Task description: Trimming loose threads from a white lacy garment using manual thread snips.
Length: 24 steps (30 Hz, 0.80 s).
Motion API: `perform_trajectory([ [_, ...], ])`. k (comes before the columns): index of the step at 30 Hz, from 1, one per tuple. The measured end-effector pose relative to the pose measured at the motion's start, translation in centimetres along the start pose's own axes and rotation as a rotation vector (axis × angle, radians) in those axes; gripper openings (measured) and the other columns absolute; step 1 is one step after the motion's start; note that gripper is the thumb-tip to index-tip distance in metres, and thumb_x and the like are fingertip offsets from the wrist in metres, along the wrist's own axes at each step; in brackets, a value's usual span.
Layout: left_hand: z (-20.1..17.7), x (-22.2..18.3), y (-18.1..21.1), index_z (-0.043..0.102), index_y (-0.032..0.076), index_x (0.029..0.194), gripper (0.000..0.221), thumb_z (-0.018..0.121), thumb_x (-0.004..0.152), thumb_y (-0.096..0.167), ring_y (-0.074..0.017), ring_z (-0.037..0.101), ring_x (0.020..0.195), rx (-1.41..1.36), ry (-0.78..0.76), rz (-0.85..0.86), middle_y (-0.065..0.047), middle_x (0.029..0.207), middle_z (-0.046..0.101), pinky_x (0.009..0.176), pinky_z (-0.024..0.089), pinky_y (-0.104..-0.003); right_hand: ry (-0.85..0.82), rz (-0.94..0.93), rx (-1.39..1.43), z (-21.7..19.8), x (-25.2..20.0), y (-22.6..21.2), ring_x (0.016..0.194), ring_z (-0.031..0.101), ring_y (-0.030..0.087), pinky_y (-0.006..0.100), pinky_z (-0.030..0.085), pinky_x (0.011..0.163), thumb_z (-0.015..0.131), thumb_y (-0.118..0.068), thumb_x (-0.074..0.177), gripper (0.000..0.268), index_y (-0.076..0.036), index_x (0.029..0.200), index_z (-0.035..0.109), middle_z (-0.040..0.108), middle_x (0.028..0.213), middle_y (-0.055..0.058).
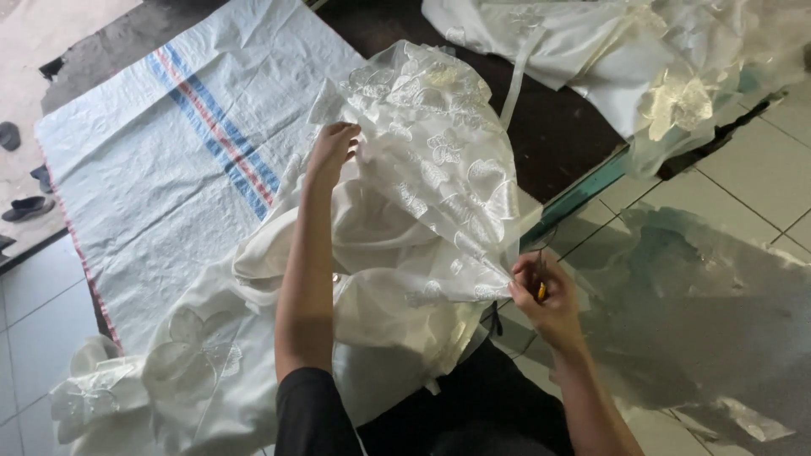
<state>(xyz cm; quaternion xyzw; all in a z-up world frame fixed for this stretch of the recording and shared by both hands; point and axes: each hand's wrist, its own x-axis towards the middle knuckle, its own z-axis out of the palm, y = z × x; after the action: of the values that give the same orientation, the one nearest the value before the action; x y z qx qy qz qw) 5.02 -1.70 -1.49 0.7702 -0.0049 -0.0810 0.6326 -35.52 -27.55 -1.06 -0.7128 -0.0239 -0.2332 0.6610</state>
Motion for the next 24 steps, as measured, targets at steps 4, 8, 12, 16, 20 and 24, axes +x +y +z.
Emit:
perform_trajectory([
  [4,-0.6,-1.9,1.9,0.049,0.001,0.143,0.05,0.059,0.103,0.03,-0.0537,0.044,0.139,-0.167,0.056,0.04,-0.03,0.15,0.039,0.101,0.044,-0.073,-0.012,0.042,0.009,-0.3,0.5,-0.1,0.055,0.048,0.005,0.022,0.039,0.05,0.072,-0.009,0.087,0.018,-0.004,0.104,0.067,0.058,0.067,0.004],
  [8,-1.6,0.6,-1.5,0.054,-0.003,0.12,0.044,0.071,0.093,0.027,-0.0315,0.061,0.086,0.164,0.011,-0.103,-0.019,0.105,0.052,0.057,0.057,-0.038,-0.02,0.052,0.021,0.6,0.8,-1.4,0.051,0.048,0.01,0.024,0.04,0.049,0.072,-0.005,0.086,0.013,-0.004,0.099,0.069,0.058,0.062,0.007],
  [12,-1.4,-0.2,-1.0,0.069,-0.005,0.091,0.028,0.084,0.085,0.017,-0.012,0.05,0.05,-0.095,-0.028,-0.176,-0.003,0.067,0.049,0.041,0.038,-0.022,0.0,0.138,-0.008,1.2,0.9,-2.5,0.057,0.048,0.009,0.023,0.04,0.054,0.072,-0.006,0.088,0.011,-0.005,0.099,0.071,0.057,0.066,0.006],
  [16,-2.9,-6.6,7.4,0.074,-0.003,0.101,0.034,0.086,0.085,0.025,-0.0069,0.051,0.05,-0.152,0.059,-0.047,0.001,0.067,0.046,0.044,0.043,-0.02,-0.01,0.211,-0.177,1.3,1.4,-2.9,0.058,0.052,0.009,0.023,0.042,0.055,0.074,-0.011,0.088,0.011,-0.011,0.099,0.072,0.062,0.067,0.004],
  [20,-5.7,-13.8,15.8,0.057,0.014,0.104,0.028,0.074,0.098,0.036,-0.023,0.056,0.107,-0.077,-0.135,0.332,-0.005,0.109,0.057,0.094,0.034,-0.051,-0.127,0.288,-0.172,2.6,2.7,-6.1,0.06,0.046,0.011,0.027,0.041,0.059,0.072,-0.008,0.089,0.018,-0.01,0.106,0.069,0.059,0.072,0.002],
  [24,-7.7,-18.2,19.5,0.047,0.015,0.092,0.027,0.066,0.107,0.025,-0.0111,0.033,0.067,0.479,0.123,0.635,0.003,0.076,0.04,0.061,0.026,-0.03,-0.195,0.181,-0.273,5.4,4.2,-9.8,0.056,0.04,0.006,0.025,0.035,0.053,0.07,-0.01,0.094,0.019,-0.012,0.113,0.068,0.055,0.072,-0.004],
])
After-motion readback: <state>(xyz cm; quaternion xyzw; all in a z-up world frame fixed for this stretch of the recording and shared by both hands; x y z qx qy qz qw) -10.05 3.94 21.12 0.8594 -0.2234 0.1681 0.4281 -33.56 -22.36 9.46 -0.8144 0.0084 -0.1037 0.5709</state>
